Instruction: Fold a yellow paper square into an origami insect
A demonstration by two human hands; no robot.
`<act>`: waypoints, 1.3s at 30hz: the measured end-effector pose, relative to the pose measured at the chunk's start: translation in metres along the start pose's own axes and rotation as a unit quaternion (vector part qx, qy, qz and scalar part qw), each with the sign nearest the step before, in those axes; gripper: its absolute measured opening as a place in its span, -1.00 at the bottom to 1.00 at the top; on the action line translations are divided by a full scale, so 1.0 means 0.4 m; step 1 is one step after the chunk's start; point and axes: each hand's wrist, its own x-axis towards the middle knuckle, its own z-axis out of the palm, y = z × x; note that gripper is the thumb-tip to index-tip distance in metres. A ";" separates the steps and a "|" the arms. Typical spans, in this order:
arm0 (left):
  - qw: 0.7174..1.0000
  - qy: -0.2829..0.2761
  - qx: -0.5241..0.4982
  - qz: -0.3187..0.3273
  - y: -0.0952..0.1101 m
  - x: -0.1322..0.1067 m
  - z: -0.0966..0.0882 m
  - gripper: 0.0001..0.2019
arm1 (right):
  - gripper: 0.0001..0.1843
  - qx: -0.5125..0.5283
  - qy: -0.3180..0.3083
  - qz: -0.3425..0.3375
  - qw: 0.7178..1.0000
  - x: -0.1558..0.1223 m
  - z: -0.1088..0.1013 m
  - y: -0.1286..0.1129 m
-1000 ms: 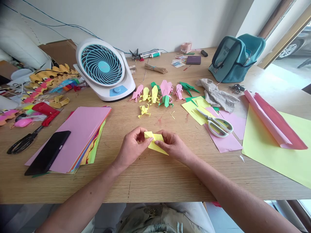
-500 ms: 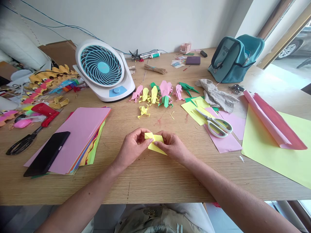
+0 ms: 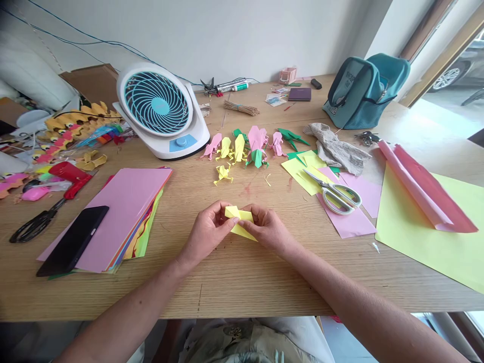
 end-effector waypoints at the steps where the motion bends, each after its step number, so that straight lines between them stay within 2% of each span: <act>1: 1.000 0.003 0.006 0.004 0.002 -0.001 0.001 -0.90 | -0.57 -0.004 -0.002 -0.003 1.000 0.001 0.000 0.002; 4: 0.997 0.018 0.047 0.056 0.013 -0.004 -0.001 -0.94 | -0.62 -0.038 -0.008 -0.034 0.999 -0.003 -0.003 0.004; 7: 0.981 0.021 0.095 0.168 0.028 -0.010 -0.010 -0.92 | -0.74 -0.118 -0.007 -0.097 0.988 -0.015 -0.005 0.000; 10: 0.957 0.001 0.118 0.264 0.035 -0.014 -0.021 -0.88 | -0.81 -0.187 -0.007 -0.149 0.971 -0.029 -0.007 -0.007; 13: 0.944 -0.013 0.128 0.302 0.034 -0.017 -0.028 -0.83 | -0.80 -0.196 -0.014 -0.169 0.966 -0.034 -0.008 -0.011; 19: 0.937 -0.011 0.137 0.323 0.038 -0.020 -0.031 -0.89 | -0.80 -0.186 -0.023 -0.185 0.965 -0.033 -0.007 -0.006; 28: 0.923 -0.010 0.170 0.346 0.034 -0.028 -0.036 -0.82 | -0.80 -0.165 -0.030 -0.197 0.966 -0.035 -0.002 -0.010; 39: 0.946 -0.006 0.131 0.297 0.038 -0.024 -0.027 -0.84 | -0.73 -0.194 -0.035 -0.181 0.964 -0.033 -0.006 -0.006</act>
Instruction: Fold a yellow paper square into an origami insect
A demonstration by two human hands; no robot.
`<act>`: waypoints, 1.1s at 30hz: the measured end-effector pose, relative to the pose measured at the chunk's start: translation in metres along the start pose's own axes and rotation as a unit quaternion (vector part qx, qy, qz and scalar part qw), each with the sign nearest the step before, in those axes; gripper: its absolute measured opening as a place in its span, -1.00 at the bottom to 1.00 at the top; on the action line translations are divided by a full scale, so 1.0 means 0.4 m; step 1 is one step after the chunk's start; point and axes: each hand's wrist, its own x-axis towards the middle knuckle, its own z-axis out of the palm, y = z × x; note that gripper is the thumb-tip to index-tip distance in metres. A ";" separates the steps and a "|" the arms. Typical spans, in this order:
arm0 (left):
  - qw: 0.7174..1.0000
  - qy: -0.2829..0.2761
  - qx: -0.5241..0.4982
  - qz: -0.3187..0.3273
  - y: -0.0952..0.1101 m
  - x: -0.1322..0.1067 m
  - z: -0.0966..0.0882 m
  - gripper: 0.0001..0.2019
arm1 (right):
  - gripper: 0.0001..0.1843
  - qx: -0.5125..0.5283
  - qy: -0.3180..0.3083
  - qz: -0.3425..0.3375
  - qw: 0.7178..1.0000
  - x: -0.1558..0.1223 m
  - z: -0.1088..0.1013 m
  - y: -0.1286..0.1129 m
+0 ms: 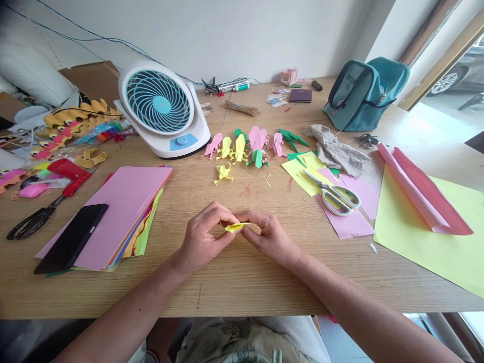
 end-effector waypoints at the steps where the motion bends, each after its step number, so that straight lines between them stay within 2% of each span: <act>1: 1.000 0.000 -0.005 -0.010 0.000 0.001 0.001 -0.85 | -0.74 0.000 -0.001 0.002 1.000 0.000 0.000 0.001; 8: 0.995 0.011 -0.033 -0.094 0.011 0.011 0.006 -0.87 | -0.72 0.042 -0.001 0.044 0.998 0.006 0.006 0.001; 15: 0.977 -0.007 -0.075 -0.198 0.005 0.016 0.006 -0.89 | -0.52 0.136 -0.005 0.132 0.982 0.020 0.010 -0.003; 25: 0.958 0.004 -0.140 -0.252 -0.005 0.016 0.018 -0.82 | -0.51 0.163 -0.022 0.168 0.972 0.024 0.009 -0.009; 33: 0.954 0.008 -0.155 -0.255 -0.004 0.011 0.029 -0.79 | -0.51 0.152 -0.029 0.167 0.974 0.017 0.006 -0.003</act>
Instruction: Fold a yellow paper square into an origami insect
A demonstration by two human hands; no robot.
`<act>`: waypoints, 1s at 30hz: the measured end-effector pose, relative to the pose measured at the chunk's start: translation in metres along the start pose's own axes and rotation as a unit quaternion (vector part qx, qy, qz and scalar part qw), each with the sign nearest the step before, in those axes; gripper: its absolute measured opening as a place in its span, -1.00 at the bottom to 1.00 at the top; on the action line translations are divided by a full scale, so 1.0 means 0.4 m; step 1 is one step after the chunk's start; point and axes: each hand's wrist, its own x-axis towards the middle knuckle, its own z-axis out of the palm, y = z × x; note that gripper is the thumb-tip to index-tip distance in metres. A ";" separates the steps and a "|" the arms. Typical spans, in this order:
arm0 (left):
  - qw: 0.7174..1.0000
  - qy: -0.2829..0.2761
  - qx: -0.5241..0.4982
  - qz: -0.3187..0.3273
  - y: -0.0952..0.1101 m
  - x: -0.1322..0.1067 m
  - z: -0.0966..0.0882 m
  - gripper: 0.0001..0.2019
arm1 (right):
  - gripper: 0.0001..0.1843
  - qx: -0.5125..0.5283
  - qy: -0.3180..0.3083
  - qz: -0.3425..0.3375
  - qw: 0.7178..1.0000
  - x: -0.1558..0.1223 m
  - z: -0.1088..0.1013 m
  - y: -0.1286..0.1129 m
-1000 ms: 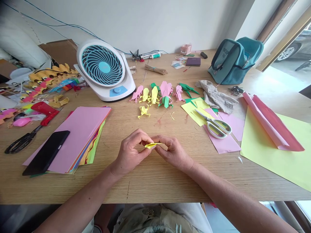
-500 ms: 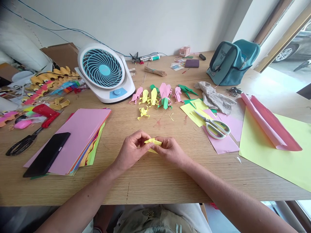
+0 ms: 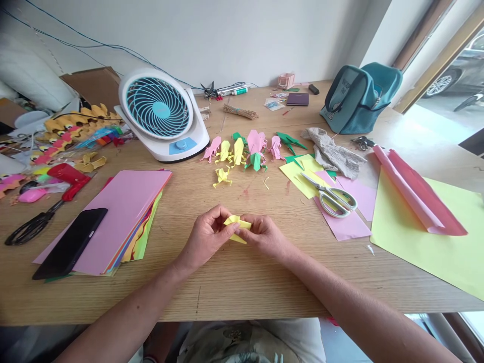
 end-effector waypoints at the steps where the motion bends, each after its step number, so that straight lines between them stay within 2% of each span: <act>1: 1.000 0.001 0.000 0.000 -0.001 -0.001 0.001 -0.79 | -0.51 -0.001 -0.001 0.002 1.000 0.000 -0.001 0.000; 24: 0.998 -0.049 -0.050 -0.005 -0.006 0.007 -0.008 -0.83 | -0.57 0.006 -0.008 -0.005 1.000 0.000 -0.007 0.005; 30: 0.999 -0.020 -0.026 0.000 0.000 0.009 -0.005 -0.85 | -0.55 0.012 -0.007 0.004 1.000 0.000 -0.009 0.006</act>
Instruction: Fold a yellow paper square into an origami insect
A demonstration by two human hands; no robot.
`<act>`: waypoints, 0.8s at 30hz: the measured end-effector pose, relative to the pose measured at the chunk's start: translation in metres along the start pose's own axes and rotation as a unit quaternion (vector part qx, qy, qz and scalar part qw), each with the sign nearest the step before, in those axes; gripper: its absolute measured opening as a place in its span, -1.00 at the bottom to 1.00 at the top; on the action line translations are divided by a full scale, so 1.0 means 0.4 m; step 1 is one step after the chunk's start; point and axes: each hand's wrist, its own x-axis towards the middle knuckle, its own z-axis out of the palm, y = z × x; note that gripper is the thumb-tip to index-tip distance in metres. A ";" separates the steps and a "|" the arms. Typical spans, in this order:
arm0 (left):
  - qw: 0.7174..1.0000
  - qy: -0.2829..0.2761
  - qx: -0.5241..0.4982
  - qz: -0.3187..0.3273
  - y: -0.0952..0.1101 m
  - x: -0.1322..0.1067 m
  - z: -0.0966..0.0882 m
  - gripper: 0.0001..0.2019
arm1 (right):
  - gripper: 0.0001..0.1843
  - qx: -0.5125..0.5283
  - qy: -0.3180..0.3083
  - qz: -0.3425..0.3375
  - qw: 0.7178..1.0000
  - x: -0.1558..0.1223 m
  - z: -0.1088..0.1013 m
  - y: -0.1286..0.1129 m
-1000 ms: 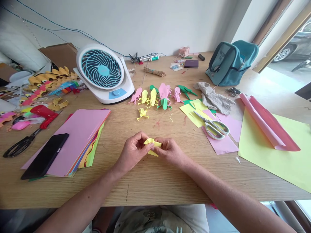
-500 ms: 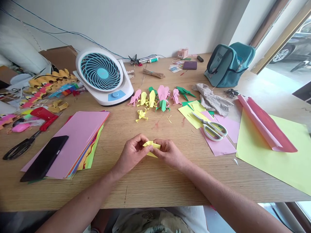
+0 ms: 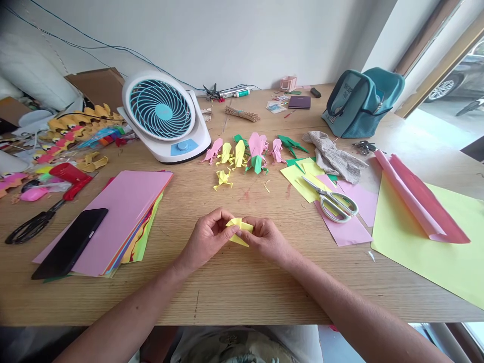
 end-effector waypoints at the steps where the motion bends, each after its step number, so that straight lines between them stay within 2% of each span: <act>1: 1.000 0.004 0.001 0.000 0.000 0.000 0.002 -0.85 | -0.54 -0.006 0.000 0.000 1.000 -0.001 0.000 -0.001; 10: 0.999 0.026 0.019 -0.018 -0.011 -0.007 0.015 -0.79 | -0.51 -0.038 0.008 -0.001 0.999 -0.008 0.005 -0.013; 17: 0.999 0.023 0.023 -0.001 -0.017 -0.009 0.014 -0.80 | -0.50 -0.053 0.015 -0.012 0.998 -0.004 0.005 -0.009; 20: 0.999 0.013 0.030 0.042 -0.009 -0.007 0.010 -0.87 | -0.54 -0.052 0.033 -0.052 0.997 -0.005 0.002 0.001; 24: 0.987 0.021 0.062 0.146 0.007 -0.011 0.002 -0.95 | -0.72 -0.082 0.046 -0.131 0.987 -0.012 -0.002 0.004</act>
